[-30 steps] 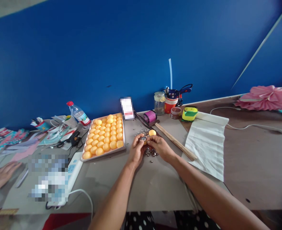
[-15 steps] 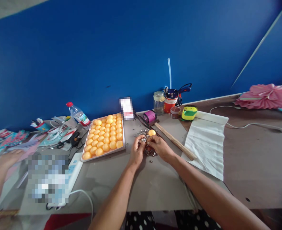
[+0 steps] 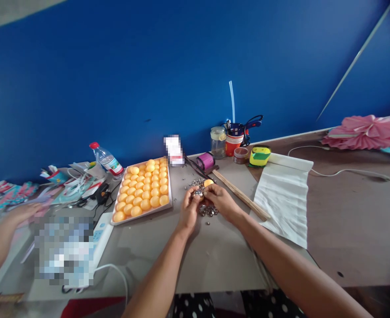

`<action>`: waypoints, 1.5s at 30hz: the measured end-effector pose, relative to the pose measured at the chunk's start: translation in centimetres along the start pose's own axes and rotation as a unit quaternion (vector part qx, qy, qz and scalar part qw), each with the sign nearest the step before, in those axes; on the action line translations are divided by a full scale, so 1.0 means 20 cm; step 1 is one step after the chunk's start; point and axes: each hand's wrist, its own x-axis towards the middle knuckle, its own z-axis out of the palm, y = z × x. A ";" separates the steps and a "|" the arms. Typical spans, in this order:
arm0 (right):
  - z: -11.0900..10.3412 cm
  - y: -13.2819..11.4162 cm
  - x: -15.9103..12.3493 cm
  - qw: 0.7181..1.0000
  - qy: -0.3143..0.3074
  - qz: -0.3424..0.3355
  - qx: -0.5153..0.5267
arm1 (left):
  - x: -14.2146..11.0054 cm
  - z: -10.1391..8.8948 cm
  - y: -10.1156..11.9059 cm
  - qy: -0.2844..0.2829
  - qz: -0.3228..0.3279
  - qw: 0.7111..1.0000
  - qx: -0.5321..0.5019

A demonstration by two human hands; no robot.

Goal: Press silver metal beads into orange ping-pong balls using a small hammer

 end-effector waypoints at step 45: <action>-0.06 -0.05 0.01 0.995 -0.061 0.009 0.080 | 0.04 -0.01 0.08 -0.015 -0.081 0.984 -0.156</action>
